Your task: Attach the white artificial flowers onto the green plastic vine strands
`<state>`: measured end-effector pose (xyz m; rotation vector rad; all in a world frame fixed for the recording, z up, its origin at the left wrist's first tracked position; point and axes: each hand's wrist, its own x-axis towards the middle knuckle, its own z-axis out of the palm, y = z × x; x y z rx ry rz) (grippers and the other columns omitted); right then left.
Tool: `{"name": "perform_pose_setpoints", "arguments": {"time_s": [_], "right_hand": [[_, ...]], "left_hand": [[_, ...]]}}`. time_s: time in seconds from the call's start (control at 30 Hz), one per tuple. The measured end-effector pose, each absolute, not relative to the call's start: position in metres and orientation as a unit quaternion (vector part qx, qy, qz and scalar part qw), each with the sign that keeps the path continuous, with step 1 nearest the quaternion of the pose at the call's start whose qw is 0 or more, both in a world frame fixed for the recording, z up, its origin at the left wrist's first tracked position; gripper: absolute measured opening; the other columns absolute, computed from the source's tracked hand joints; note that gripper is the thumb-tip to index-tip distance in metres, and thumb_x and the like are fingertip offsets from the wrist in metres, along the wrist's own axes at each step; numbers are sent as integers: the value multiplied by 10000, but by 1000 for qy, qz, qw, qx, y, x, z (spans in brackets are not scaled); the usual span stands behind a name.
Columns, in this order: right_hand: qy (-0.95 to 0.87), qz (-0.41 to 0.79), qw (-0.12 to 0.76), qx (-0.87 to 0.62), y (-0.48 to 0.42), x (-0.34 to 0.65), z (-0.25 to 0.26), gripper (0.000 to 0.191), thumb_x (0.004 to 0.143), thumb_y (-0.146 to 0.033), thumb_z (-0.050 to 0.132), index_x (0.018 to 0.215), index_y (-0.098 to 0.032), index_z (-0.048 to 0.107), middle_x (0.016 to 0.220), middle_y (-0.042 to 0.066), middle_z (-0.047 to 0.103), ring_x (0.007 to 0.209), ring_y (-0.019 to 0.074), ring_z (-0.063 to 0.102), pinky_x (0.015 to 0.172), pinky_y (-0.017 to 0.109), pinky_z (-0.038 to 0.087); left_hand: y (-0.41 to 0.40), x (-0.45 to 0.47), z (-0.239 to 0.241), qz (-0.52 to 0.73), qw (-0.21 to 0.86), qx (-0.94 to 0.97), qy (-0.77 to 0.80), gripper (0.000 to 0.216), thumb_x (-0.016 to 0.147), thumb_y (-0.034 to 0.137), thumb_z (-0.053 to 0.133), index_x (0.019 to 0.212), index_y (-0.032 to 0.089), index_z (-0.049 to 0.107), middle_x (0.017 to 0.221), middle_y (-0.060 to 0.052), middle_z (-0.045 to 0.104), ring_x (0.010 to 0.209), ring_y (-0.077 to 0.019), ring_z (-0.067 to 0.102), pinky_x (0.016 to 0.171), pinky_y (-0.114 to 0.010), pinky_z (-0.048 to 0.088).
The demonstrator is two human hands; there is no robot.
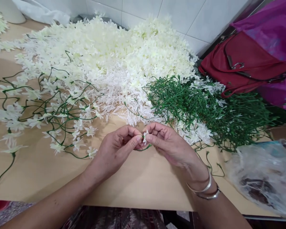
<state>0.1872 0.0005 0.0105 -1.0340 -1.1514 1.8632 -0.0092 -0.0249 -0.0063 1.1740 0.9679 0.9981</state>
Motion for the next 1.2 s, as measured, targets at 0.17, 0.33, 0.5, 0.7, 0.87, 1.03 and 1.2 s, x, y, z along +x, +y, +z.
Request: {"name": "perform_pose_setpoints", "arguments": {"time_s": [0.17,0.33,0.5,0.7,0.87,1.03,1.2], "right_hand": [[-455,711,354,-402,0,188,13,238,839,-384,873,954,-220,745,792,-17,692,714,118,634,680,247,543],[-464,693,368,-411,-2,186,5,220,832,-375,883,870,-216,734,733,-33,687,674,100,616,684,235,524],[-473,675,370,-428,-3,183,2,279,808,-423,893,837,-221,703,725,-24,711,676,125,651,691,266,550],[-501,651,360,-443,-2,180,3,323,795,-464,890,810,-220,679,744,-11,717,684,137,661,683,282,560],[-539,618,370,-436,1,185,4,269,826,-433,866,866,-218,709,782,-12,707,718,134,664,699,273,552],[-599,470,456,-461,7,209,22,182,914,-392,780,974,-231,723,864,5,730,778,141,677,725,268,542],[-702,364,362,-494,10,226,32,113,898,-265,761,817,-203,713,728,-11,666,671,139,586,633,261,463]], "left_hand": [[-28,-8,-8,439,615,501,421,155,995,320,677,936,177,685,839,-18,751,799,-138,705,792,-244,585],[-29,-8,-9,429,610,509,430,163,997,319,676,927,173,693,837,-22,766,806,-143,725,789,-246,593],[-29,-8,-10,432,613,508,424,146,1005,304,663,932,180,685,831,-3,766,790,-123,730,778,-223,595],[-25,-10,-17,424,595,530,431,131,1001,297,653,940,183,675,786,6,752,760,-123,730,750,-222,585],[-26,-9,-17,422,574,551,435,158,1015,329,620,959,186,657,822,-3,731,766,-131,707,749,-247,570],[-33,-6,-9,419,430,652,463,106,965,209,614,863,183,629,731,23,622,634,-103,565,588,-212,441],[-36,-2,-8,415,323,729,438,133,923,107,601,808,166,630,801,-9,624,658,-103,552,602,-212,428]]}}
